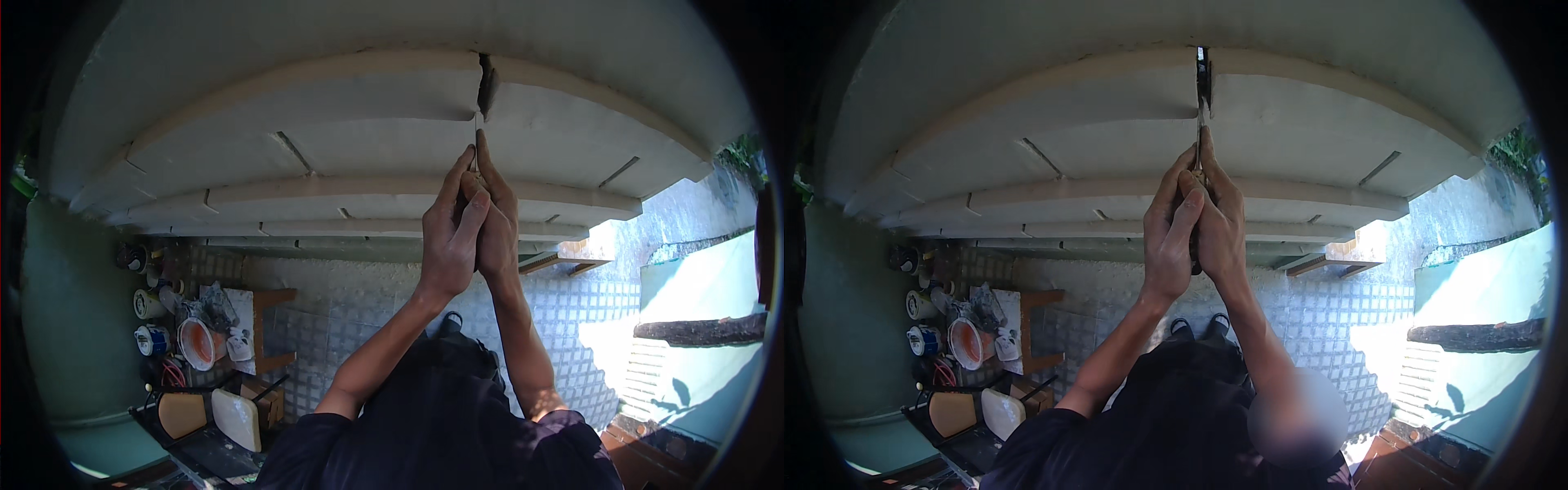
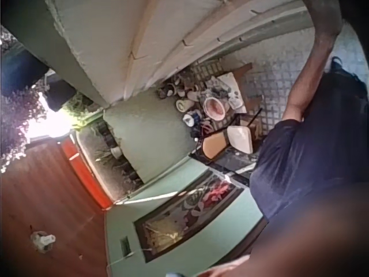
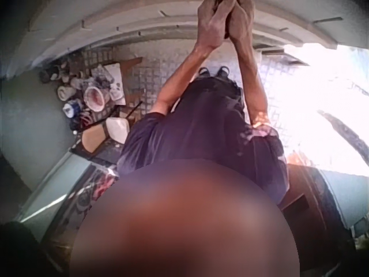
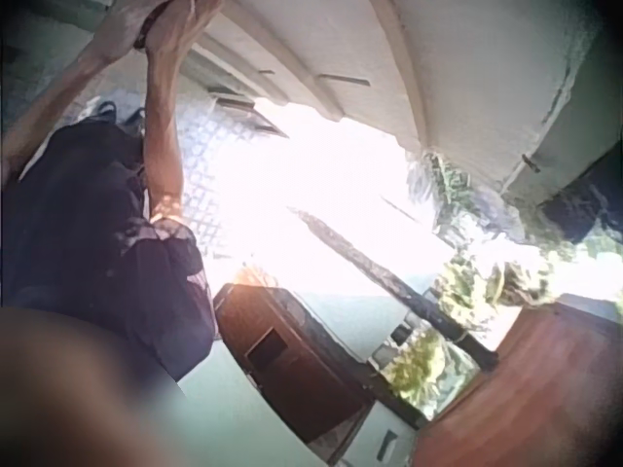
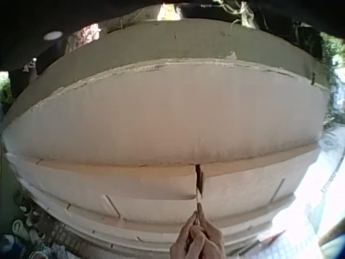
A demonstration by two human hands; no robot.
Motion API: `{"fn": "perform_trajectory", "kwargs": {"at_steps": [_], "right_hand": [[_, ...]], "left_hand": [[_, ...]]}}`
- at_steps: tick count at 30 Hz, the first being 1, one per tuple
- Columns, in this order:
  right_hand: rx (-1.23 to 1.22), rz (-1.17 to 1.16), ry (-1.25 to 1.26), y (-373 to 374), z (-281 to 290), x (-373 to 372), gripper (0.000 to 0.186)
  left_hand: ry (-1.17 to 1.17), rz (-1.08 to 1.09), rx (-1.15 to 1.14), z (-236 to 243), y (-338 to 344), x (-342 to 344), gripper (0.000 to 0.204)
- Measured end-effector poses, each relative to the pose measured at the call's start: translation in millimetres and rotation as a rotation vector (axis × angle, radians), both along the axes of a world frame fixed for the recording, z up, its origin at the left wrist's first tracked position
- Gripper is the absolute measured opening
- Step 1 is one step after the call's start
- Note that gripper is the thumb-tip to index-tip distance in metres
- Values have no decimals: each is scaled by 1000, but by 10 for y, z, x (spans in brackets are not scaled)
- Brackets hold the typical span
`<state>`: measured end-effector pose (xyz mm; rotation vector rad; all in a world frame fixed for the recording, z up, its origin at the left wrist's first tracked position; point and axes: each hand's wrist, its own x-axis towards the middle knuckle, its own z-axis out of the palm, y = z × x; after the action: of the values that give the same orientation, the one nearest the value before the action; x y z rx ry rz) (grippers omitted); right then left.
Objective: Scraping and smoothing cracks or joints in a concrete or plaster wall using a putty knife.
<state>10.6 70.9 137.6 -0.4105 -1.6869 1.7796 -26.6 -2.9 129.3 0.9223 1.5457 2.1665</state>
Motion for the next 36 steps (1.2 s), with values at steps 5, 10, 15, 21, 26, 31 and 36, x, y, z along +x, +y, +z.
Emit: {"fn": "perform_trajectory", "kwargs": {"at_steps": [5,10,15,21,26,31,36], "right_hand": [[-50,-35,35,-71,-4,-64,57],[-112,-9,50,-90,9,-35,51],[-161,-54,48,-128,-11,-47,46],[-3,-27,-13,-87,20,-66,54],[32,-34,-65,-42,93,-52,56],[43,-34,-37,-63,114,-29,57],[45,-40,-56,-74,-21,-21,56]], "left_hand": [[42,57,1,25,11,6,56],[-47,54,-32,96,-5,46,55],[-55,45,-47,81,-18,32,53],[-61,70,-43,106,-10,8,48],[-57,60,-44,152,12,6,46],[-40,69,-26,144,20,8,48],[-42,63,-25,91,32,-4,53]]}}
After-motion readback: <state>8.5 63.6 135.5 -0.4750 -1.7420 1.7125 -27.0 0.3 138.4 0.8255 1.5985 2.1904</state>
